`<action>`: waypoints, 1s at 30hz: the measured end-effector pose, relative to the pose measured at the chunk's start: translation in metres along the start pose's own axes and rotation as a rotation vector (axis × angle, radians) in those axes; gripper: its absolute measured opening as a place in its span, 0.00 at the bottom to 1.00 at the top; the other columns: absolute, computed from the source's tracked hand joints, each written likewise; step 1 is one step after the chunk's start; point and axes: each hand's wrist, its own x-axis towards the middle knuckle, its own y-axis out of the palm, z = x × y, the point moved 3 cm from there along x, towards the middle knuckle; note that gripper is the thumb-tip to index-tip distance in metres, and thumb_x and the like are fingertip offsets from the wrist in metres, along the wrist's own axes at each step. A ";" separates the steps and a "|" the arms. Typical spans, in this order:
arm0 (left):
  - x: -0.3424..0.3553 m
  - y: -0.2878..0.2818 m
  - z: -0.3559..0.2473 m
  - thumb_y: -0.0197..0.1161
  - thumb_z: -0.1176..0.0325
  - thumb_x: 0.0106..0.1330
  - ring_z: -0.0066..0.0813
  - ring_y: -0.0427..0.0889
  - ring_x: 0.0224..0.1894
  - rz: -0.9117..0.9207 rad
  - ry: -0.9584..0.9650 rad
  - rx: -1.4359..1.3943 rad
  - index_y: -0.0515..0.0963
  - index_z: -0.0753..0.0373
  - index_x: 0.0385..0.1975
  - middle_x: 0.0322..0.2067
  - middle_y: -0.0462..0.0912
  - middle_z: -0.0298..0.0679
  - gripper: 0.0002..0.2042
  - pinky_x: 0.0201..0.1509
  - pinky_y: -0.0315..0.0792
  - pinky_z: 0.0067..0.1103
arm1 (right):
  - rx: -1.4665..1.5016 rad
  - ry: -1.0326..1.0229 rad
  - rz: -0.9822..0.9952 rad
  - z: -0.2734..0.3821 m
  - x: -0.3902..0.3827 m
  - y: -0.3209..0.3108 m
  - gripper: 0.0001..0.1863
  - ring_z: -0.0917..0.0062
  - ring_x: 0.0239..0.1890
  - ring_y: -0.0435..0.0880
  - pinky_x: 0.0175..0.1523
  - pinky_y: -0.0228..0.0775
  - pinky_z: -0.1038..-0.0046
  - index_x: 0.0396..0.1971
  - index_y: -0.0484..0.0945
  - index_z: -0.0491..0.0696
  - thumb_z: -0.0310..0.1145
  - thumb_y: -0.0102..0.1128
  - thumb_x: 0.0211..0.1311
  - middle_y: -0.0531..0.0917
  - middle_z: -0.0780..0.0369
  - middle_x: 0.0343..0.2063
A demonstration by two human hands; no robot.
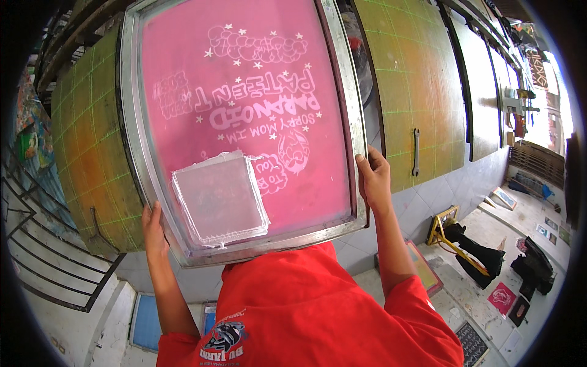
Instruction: The person performs screen printing by lowering a screen frame onto a red t-shirt, checking the alignment, and then lifting the frame to reveal the printed design.
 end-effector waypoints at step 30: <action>-0.006 0.011 -0.007 0.56 0.63 0.69 0.23 0.74 0.47 0.019 0.013 0.005 0.68 0.70 0.54 0.47 0.76 0.38 0.20 0.54 0.66 0.21 | 0.007 -0.038 0.038 -0.003 0.000 -0.001 0.13 0.82 0.42 0.76 0.50 0.66 0.79 0.47 0.72 0.34 0.25 0.52 0.65 0.79 0.60 0.40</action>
